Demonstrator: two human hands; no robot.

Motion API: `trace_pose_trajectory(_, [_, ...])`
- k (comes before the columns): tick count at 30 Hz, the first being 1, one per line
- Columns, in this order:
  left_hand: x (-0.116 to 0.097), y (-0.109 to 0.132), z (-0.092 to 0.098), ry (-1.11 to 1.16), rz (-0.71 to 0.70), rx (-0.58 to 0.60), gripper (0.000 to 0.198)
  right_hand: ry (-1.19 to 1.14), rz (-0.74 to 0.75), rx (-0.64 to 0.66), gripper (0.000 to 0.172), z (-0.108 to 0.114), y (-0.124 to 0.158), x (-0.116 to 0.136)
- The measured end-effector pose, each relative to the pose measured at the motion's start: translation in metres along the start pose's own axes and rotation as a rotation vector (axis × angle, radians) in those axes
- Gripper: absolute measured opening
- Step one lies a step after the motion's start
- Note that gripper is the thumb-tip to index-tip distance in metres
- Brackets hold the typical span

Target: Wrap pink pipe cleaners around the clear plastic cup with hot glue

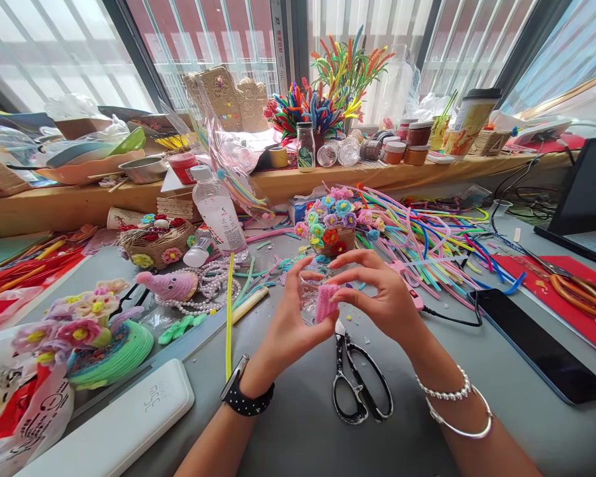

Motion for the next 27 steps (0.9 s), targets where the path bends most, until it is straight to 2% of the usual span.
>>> trace_pose_trajectory(6, [0.002, 0.001, -0.001, -0.042, -0.001, 0.025, 0.071, -0.008, -0.01, 0.109, 0.008, 0.0, -0.001, -0.002])
trace_pose_trajectory(10, [0.001, 0.002, 0.002, -0.078, -0.03, 0.111, 0.074, 0.005, -0.008, 0.202, 0.009, 0.0, -0.002, -0.005])
trace_pose_trajectory(18, [0.003, 0.0, 0.009, -0.193, -0.058, 0.157, 0.078, 0.142, 0.076, 0.125, 0.01, 0.003, -0.001, -0.001])
trace_pose_trajectory(27, [-0.002, 0.0, 0.009, -0.245, -0.06, 0.197, 0.077, 0.165, 0.1, 0.168, 0.009, 0.002, 0.0, -0.002])
Point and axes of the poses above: each hand's wrist, its own y-axis away from the middle knuckle, its own z-axis out of the back of the hand, x = y × z, the point moved 6 cm from there along -y, towards the middle knuckle, and after that the axes turned 14 degrees about -z, right-handed, at the moved point
